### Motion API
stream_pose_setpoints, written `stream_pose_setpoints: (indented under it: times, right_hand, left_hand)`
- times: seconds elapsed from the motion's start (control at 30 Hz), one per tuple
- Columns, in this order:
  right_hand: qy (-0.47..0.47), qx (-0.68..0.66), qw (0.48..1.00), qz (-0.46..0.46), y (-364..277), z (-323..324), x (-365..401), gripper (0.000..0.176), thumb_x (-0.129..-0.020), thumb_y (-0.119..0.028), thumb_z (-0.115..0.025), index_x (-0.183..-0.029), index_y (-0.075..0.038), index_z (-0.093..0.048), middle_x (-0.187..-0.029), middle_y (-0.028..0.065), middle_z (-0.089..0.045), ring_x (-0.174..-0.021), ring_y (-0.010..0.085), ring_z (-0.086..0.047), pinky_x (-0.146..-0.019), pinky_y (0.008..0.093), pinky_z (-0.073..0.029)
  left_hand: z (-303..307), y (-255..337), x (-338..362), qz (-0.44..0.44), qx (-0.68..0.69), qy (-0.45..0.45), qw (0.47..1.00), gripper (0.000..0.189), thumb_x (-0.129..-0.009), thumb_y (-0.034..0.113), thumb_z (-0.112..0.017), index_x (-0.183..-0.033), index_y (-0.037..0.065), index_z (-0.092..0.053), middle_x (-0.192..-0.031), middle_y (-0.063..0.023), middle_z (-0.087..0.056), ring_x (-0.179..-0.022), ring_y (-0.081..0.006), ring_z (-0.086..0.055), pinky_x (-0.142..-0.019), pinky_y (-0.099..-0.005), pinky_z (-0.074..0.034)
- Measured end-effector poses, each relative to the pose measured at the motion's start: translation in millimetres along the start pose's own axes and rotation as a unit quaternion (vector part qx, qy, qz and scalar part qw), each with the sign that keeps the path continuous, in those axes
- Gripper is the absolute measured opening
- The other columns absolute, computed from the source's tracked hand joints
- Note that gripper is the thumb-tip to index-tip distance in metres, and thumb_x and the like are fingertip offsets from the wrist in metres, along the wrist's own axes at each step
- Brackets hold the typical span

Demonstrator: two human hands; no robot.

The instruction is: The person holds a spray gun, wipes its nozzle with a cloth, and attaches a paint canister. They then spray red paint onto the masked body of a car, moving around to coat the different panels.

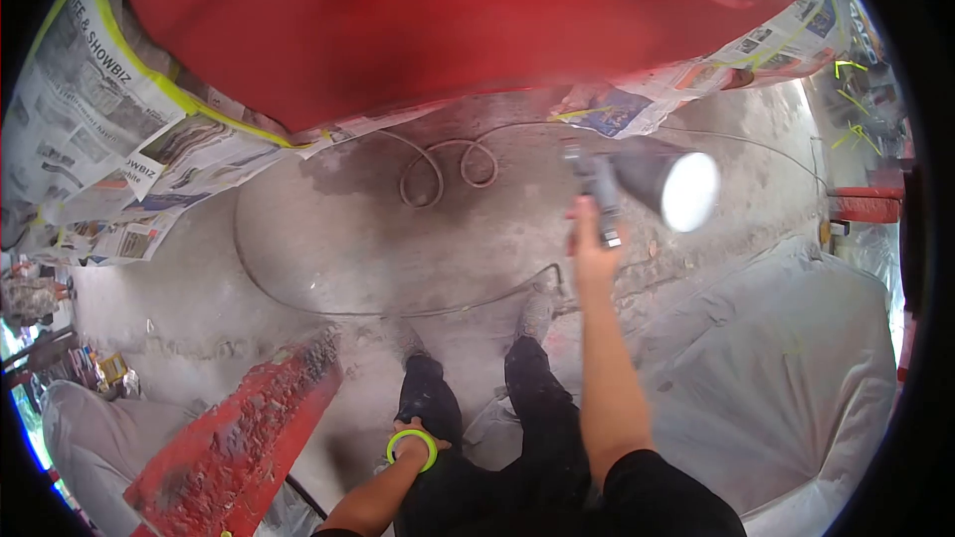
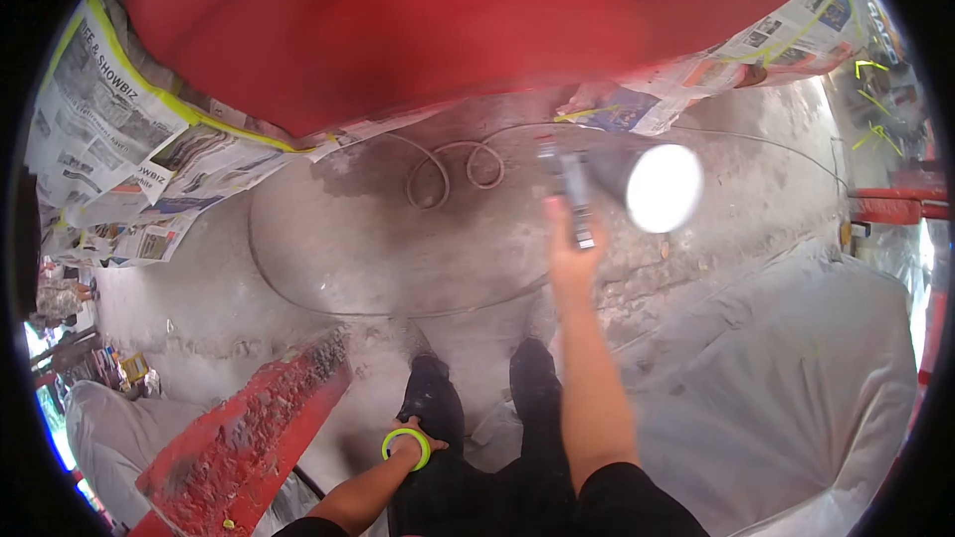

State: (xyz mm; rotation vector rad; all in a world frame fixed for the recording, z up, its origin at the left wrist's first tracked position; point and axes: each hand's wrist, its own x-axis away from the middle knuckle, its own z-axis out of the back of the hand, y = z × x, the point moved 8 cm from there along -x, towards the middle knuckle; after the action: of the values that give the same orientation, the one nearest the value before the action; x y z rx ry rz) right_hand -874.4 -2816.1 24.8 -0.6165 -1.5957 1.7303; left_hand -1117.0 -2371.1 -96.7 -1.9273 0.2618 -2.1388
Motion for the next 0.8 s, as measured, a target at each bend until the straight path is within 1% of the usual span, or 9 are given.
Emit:
stream_pose_setpoints:
  times: [0.07, 0.1, 0.2, 0.37, 0.47, 0.5, 0.57, 0.67, 0.8]
  right_hand:
    - [-0.093, -0.016, 0.995, 0.037, -27.6, -65.2, 41.6, 0.018, -0.094, -0.022, -0.07, -0.09, -0.004, -0.069, -0.067, -0.0025, -0.06, -0.053, 0.0035, -0.05, -0.047, 0.0222, -0.037]
    - [-0.111, 0.004, 0.985, 0.134, -50.9, -93.4, 56.7, 0.022, -0.092, -0.023, -0.071, -0.094, -0.001, -0.069, -0.072, -0.0007, -0.062, -0.063, 0.0093, -0.057, -0.058, 0.0262, -0.045]
    - [-0.191, -0.015, 0.97, 0.148, -70.6, -142.7, 83.5, 0.028, -0.09, -0.025, -0.074, -0.099, 0.002, -0.068, -0.077, 0.0032, -0.064, -0.072, 0.0142, -0.06, -0.068, 0.0297, -0.049]
    - [-0.203, 0.007, 0.974, 0.1, -62.7, -119.3, 49.8, 0.031, -0.09, -0.028, -0.075, -0.101, 0.0, -0.069, -0.084, 0.002, -0.066, -0.077, 0.0124, -0.061, -0.072, 0.0271, -0.048]
    - [-0.063, 0.016, 0.998, 0.021, -8.3, -32.6, 0.0, 0.025, -0.092, -0.027, -0.073, -0.095, -0.003, -0.068, -0.072, 0.0021, -0.064, -0.048, 0.0077, -0.051, -0.044, 0.0236, -0.039]
    - [-0.05, -0.034, 0.998, -0.036, -27.1, -8.4, -14.4, 0.026, -0.09, -0.028, -0.075, -0.093, -0.003, -0.068, -0.069, 0.0026, -0.063, -0.048, 0.0093, -0.053, -0.043, 0.0244, -0.04]
    - [0.035, 0.002, 0.999, 0.0, -27.0, 55.8, -49.2, 0.028, -0.092, -0.031, -0.072, -0.091, -0.004, -0.067, -0.068, 0.0025, -0.062, -0.04, 0.0061, -0.046, -0.036, 0.0231, -0.03]
    - [0.135, 0.051, 0.989, 0.019, -24.1, 143.9, -89.8, 0.035, -0.094, -0.036, -0.068, -0.092, -0.002, -0.065, -0.068, 0.0041, -0.062, -0.039, 0.0074, -0.044, -0.035, 0.0247, -0.031]
    - [0.254, 0.053, 0.965, 0.047, -39.8, 177.7, -98.3, 0.036, -0.096, -0.037, -0.066, -0.091, -0.001, -0.063, -0.07, 0.0052, -0.061, -0.038, 0.0077, -0.044, -0.035, 0.0251, -0.03]
  left_hand:
    - [1.9, 0.0, 1.7, 0.005, 0.009, -0.017, 1.0, 0.102, -0.066, 0.056, -0.083, -0.148, 0.017, -0.036, -0.152, -0.0188, -0.029, -0.139, -0.0434, -0.036, -0.109, -0.051, -0.041]
    - [1.6, -0.5, 1.2, 0.007, 0.011, -0.022, 1.0, 0.103, -0.066, 0.055, -0.084, -0.149, 0.018, -0.036, -0.152, -0.0187, -0.029, -0.139, -0.0436, -0.036, -0.109, -0.051, -0.041]
    - [-2.2, -1.7, -1.3, 0.009, 0.013, -0.025, 1.0, 0.104, -0.065, 0.055, -0.084, -0.149, 0.018, -0.035, -0.153, -0.0182, -0.028, -0.14, -0.0436, -0.035, -0.11, -0.0511, -0.041]
    - [-2.7, -5.1, -2.3, 0.008, 0.01, -0.02, 1.0, 0.104, -0.064, 0.054, -0.085, -0.149, 0.019, -0.037, -0.153, -0.0173, -0.029, -0.14, -0.0414, -0.037, -0.11, -0.0506, -0.042]
    - [2.0, -4.3, -1.3, 0.004, 0.001, -0.017, 1.0, 0.103, -0.064, 0.055, -0.084, -0.148, 0.019, -0.038, -0.151, -0.0172, -0.032, -0.139, -0.0398, -0.039, -0.11, -0.0493, -0.042]
    - [4.7, -3.9, 1.8, 0.004, 0.0, -0.016, 1.0, 0.102, -0.064, 0.056, -0.084, -0.148, 0.019, -0.039, -0.151, -0.0171, -0.033, -0.138, -0.0395, -0.04, -0.109, -0.0488, -0.042]
    - [3.9, -4.5, -2.4, 0.002, -0.011, -0.003, 1.0, 0.102, -0.063, 0.057, -0.083, -0.147, 0.018, -0.041, -0.148, -0.0168, -0.037, -0.136, -0.0391, -0.044, -0.109, -0.0481, -0.042]
    - [8.4, -1.9, 4.5, -0.003, -0.002, -0.01, 1.0, 0.102, -0.062, 0.057, -0.084, -0.146, 0.016, -0.042, -0.147, -0.0167, -0.038, -0.134, -0.0387, -0.045, -0.11, -0.0474, -0.042]
    - [10.7, -1.0, 4.0, -0.006, -0.005, -0.006, 1.0, 0.102, -0.063, 0.057, -0.083, -0.146, 0.015, -0.042, -0.146, -0.0179, -0.039, -0.134, -0.0383, -0.045, -0.11, -0.0457, -0.042]
